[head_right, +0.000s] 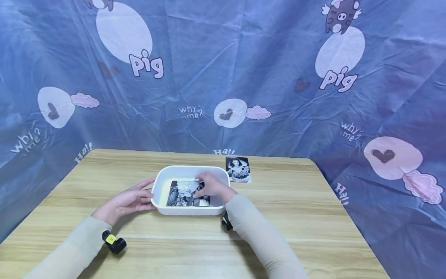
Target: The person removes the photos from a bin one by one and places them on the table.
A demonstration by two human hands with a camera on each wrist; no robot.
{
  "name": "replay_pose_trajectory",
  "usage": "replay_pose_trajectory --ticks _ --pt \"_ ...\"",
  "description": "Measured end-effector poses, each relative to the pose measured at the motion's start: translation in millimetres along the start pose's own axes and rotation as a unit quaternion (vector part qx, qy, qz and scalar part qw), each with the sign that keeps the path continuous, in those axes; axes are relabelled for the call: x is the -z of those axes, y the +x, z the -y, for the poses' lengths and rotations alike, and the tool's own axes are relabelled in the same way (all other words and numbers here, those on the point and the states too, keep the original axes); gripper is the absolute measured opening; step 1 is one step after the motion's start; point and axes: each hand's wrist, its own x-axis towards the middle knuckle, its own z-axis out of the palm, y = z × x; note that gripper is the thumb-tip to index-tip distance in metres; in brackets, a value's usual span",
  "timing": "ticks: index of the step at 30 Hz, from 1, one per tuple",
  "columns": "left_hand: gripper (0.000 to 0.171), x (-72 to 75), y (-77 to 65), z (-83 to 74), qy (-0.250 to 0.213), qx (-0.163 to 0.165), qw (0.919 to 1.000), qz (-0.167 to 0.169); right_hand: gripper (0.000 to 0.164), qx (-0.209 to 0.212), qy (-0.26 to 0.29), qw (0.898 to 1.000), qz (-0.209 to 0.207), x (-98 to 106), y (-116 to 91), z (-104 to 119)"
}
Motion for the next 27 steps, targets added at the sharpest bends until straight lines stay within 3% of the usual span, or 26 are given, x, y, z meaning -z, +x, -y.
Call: replay_pose_trajectory --ticks 3,9,17,23,27 --pt "0.085 0.2 0.0 0.2 0.003 -0.001 1.0 -0.001 0.085 -0.005 -0.026 1.0 0.008 -2.4 0.2 1.3" --pt "0.084 -1.4 0.0 0.6 0.002 -0.001 1.0 -0.004 0.078 -0.006 -0.057 0.998 0.001 -4.6 -0.7 2.9" --pt "0.084 -1.4 0.2 1.5 0.0 -0.001 1.0 -0.005 0.07 -0.012 -0.039 0.999 -0.01 -7.2 0.9 2.2" --pt "0.084 0.5 0.8 1.9 -0.001 -0.002 1.0 -0.003 0.064 0.01 -0.031 0.999 -0.043 -7.3 4.9 1.0" --pt "0.084 1.0 1.4 1.2 0.004 -0.003 1.0 -0.002 0.058 0.008 0.005 0.997 -0.073 -5.8 6.0 0.4"
